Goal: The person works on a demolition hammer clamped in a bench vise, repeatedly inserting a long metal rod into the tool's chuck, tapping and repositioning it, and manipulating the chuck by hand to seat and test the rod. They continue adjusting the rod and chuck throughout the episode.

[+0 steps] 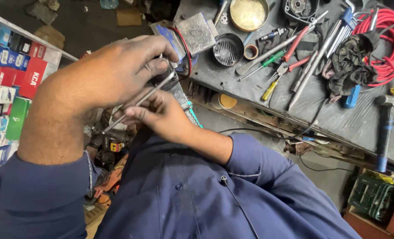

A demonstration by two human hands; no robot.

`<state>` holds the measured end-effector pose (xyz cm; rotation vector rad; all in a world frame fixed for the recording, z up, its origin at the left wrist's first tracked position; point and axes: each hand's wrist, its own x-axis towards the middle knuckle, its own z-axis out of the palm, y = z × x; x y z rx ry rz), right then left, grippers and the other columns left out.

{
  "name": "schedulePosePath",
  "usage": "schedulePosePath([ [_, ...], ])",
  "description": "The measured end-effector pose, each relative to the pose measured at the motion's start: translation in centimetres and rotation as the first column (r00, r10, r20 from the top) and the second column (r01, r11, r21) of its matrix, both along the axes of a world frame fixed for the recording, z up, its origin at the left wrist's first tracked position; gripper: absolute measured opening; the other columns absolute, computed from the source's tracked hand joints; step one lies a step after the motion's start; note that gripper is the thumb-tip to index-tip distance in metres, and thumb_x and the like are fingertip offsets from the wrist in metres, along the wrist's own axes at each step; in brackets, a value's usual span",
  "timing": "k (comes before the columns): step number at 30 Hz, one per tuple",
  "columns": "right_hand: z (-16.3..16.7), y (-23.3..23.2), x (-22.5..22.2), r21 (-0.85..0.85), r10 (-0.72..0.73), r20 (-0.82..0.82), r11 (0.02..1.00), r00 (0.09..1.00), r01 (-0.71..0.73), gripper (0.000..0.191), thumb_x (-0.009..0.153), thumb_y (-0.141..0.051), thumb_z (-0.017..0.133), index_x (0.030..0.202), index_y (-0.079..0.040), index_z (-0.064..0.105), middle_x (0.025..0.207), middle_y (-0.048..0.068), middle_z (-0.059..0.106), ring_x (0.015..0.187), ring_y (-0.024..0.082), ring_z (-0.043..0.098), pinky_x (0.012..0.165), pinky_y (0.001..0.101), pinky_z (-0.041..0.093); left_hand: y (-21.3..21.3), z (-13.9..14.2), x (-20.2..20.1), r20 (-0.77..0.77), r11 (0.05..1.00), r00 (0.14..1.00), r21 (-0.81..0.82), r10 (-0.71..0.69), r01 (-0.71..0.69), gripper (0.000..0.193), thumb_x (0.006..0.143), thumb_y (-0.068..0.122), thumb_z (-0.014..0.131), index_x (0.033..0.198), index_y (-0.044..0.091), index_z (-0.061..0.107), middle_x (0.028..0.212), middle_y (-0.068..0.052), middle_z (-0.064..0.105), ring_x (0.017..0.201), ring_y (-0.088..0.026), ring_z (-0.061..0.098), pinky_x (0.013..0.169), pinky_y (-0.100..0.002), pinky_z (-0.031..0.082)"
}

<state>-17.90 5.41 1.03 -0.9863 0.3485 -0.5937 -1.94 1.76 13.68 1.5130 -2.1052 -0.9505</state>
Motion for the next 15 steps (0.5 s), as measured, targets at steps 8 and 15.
schedulePosePath([
  [8, 6.2, -2.7, -5.3, -0.679, -0.023, -0.44, 0.663, 0.898, -0.316, 0.026, 0.092, 0.008, 0.059, 0.115, -0.003, 0.06, 0.098, 0.01, 0.077, 0.097, 0.023, 0.077, 0.084, 0.0372, 0.06, 0.6, -0.4, -0.1, -0.074, 0.992, 0.997, -0.126, 0.024, -0.033, 0.026, 0.101, 0.02, 0.06, 0.125, 0.009, 0.061, 0.109, -0.017, 0.071, 0.1, -0.038, 0.07, 0.079, -0.047, 0.053],
  [15, 9.6, -9.1, -12.4, -0.875, -0.462, -0.427, 0.43, 0.777, -0.225, 0.014, 0.103, 0.003, 0.056, 0.116, -0.001, 0.055, 0.095, 0.011, 0.069, 0.09, 0.025, 0.072, 0.077, 0.0377, 0.057, 1.3, -0.6, -0.3, -0.022, 0.974, 0.999, -0.22, 0.041, -0.045, 0.034, 0.107, 0.021, 0.061, 0.136, 0.007, 0.052, 0.119, -0.025, 0.068, 0.104, -0.046, 0.066, 0.079, -0.052, 0.052],
])
